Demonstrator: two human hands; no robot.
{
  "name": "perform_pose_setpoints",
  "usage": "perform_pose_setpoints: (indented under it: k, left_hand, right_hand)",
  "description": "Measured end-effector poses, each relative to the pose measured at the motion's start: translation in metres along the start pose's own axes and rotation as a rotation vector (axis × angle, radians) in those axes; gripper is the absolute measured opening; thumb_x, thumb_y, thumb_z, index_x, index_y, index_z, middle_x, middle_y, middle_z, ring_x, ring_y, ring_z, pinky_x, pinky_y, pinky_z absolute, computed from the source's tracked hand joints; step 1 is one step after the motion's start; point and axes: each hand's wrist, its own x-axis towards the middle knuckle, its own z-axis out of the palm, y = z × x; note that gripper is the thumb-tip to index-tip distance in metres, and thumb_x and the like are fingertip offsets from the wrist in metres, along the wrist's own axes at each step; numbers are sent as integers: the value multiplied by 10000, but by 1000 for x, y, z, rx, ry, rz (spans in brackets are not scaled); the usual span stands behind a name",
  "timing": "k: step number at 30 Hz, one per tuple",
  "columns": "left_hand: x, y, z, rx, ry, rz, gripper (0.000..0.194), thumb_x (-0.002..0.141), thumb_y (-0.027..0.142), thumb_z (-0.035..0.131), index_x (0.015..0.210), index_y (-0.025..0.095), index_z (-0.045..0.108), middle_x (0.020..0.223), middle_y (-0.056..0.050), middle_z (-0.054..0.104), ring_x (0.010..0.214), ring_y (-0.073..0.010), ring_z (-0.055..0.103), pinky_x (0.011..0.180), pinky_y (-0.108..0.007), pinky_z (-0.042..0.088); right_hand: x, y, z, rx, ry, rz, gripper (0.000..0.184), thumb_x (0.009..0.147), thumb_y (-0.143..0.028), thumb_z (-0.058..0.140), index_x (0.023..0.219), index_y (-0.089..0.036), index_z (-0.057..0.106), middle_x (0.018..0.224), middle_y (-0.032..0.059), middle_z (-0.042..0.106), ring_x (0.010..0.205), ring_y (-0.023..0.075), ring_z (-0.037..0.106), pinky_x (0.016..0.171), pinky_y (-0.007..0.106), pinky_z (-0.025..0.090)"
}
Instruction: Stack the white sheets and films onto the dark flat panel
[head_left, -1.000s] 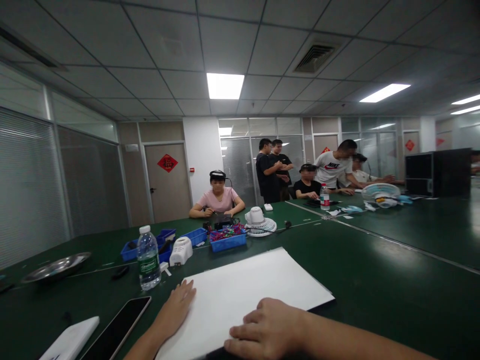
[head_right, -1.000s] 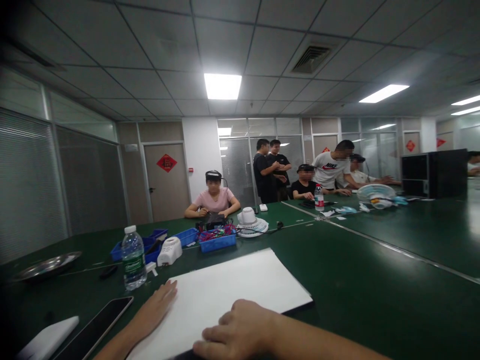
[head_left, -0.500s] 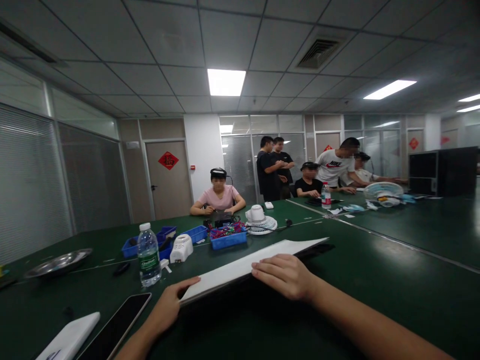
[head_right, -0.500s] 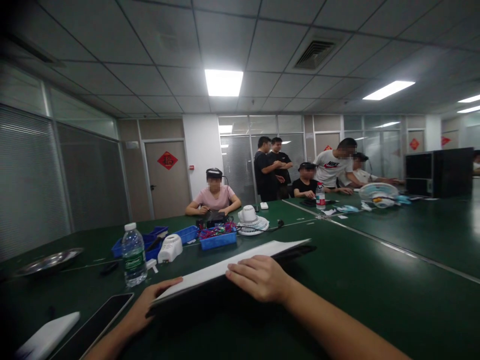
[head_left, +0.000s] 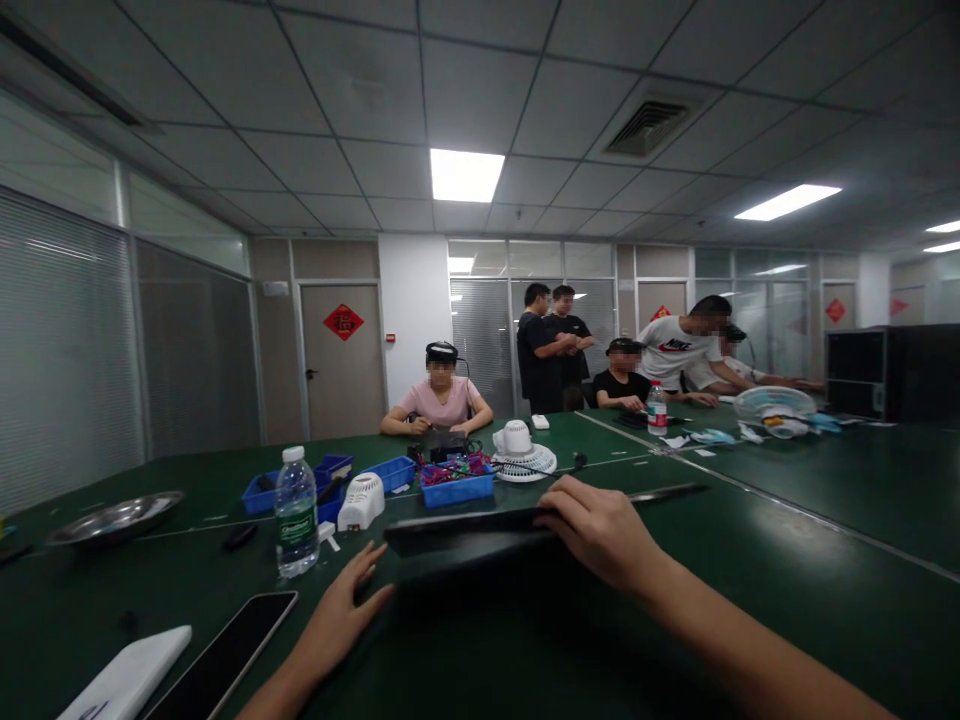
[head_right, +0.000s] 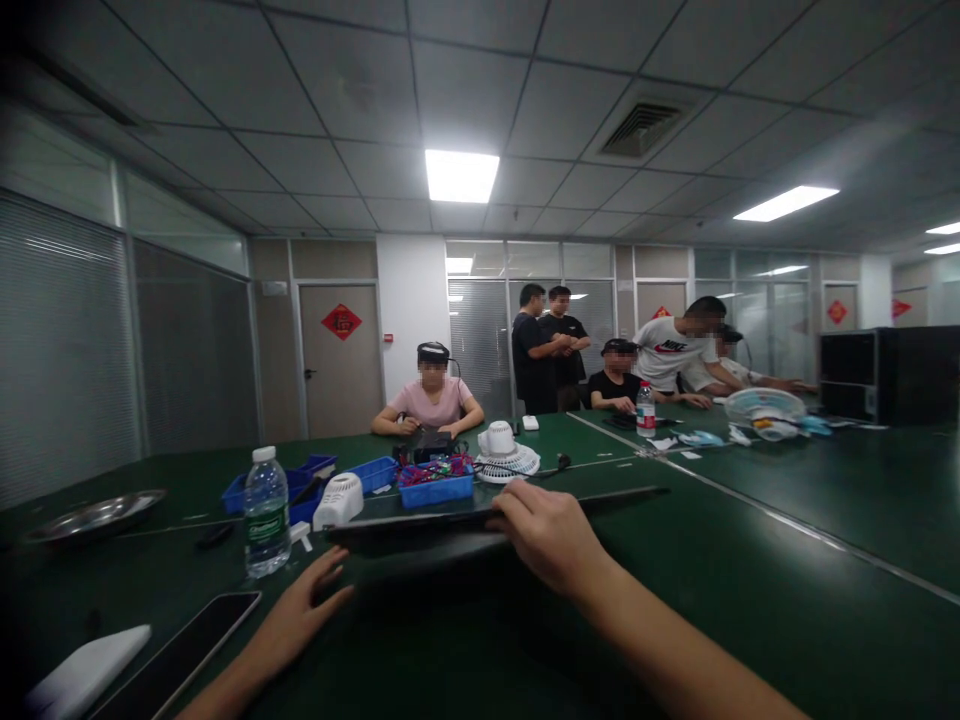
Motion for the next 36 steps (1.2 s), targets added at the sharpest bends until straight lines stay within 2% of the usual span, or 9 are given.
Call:
perform_pose_setpoints:
  k: [3, 5, 9, 15, 21, 25, 30, 33, 36]
  left_hand:
    - [3, -11, -1, 54, 33, -42, 795, 782, 596, 570, 1438, 157, 477, 1646, -174, 233, 1402, -365, 442, 1131, -510, 386]
    - [3, -15, -1, 89, 38, -49, 741, 784, 578, 571, 1403, 172, 523, 1646, -166, 237, 1434, -366, 391, 1150, -519, 352]
    - [1, -15, 1, 146, 17, -52, 694, 777, 555, 583, 1360, 178, 573, 1640, -155, 251, 1456, -360, 352, 1192, -509, 274]
    - [0, -13, 7, 184, -17, -57, 657, 783, 544, 576, 1334, 187, 596, 1648, -152, 228, 1439, -374, 379, 1164, -512, 324]
    - [3, -16, 10, 206, -53, -65, 661, 791, 558, 577, 1348, 203, 585, 1654, -151, 213, 1434, -359, 394, 1143, -503, 359]
    - [3, -15, 8, 194, -43, -65, 679, 788, 550, 573, 1362, 189, 573, 1663, -159, 177, 1455, -361, 354, 1169, -494, 322]
    - [5, -16, 8, 152, -6, -83, 794, 770, 569, 565, 1462, 193, 455, 1672, -154, 140, 1468, -382, 319, 1158, -537, 329]
    - [7, -18, 9, 123, 12, -79, 834, 766, 601, 559, 1476, 183, 429, 1667, -156, 162, 1471, -364, 320, 1180, -521, 297]
    - [9, -18, 10, 79, 20, -91, 855, 788, 658, 509, 1485, 173, 408, 1660, -158, 194, 1451, -342, 369, 1178, -500, 312]
  right_hand:
    - [8, 19, -31, -70, -106, 125, 177, 967, -320, 530, 1025, -211, 657, 1005, 60, 680, 771, 159, 654, 663, 265, 481]
    - [9, 34, -48, -161, -175, 197, 187, 941, -350, 564, 1033, -228, 672, 1029, 56, 689, 752, 171, 663, 650, 283, 482]
    - [1, 71, -68, -326, -339, 310, 190, 898, -368, 610, 1034, -261, 688, 1038, 44, 717, 796, 223, 691, 658, 322, 471]
    - [-35, 130, -69, -525, -470, 417, 219, 930, -381, 535, 1019, -200, 621, 979, 112, 728, 805, 284, 694, 616, 334, 422]
    - [-63, 168, -46, -510, -584, 474, 230, 977, -322, 445, 1092, -161, 561, 894, 148, 723, 811, 294, 705, 627, 325, 397]
    - [-66, 172, -32, -501, -608, 491, 214, 972, -267, 449, 1109, -143, 557, 852, 152, 722, 795, 283, 710, 639, 318, 406]
    - [-40, 160, -36, -480, -610, 449, 215, 966, -277, 456, 1088, -175, 601, 876, 143, 729, 806, 290, 712, 639, 327, 419]
    - [-16, 136, -43, -437, -600, 394, 218, 963, -324, 473, 1104, -228, 610, 897, 107, 735, 815, 278, 713, 635, 319, 415]
    - [0, 87, -49, -346, -567, 260, 204, 968, -346, 474, 1094, -238, 593, 865, 72, 735, 752, 248, 705, 598, 301, 394]
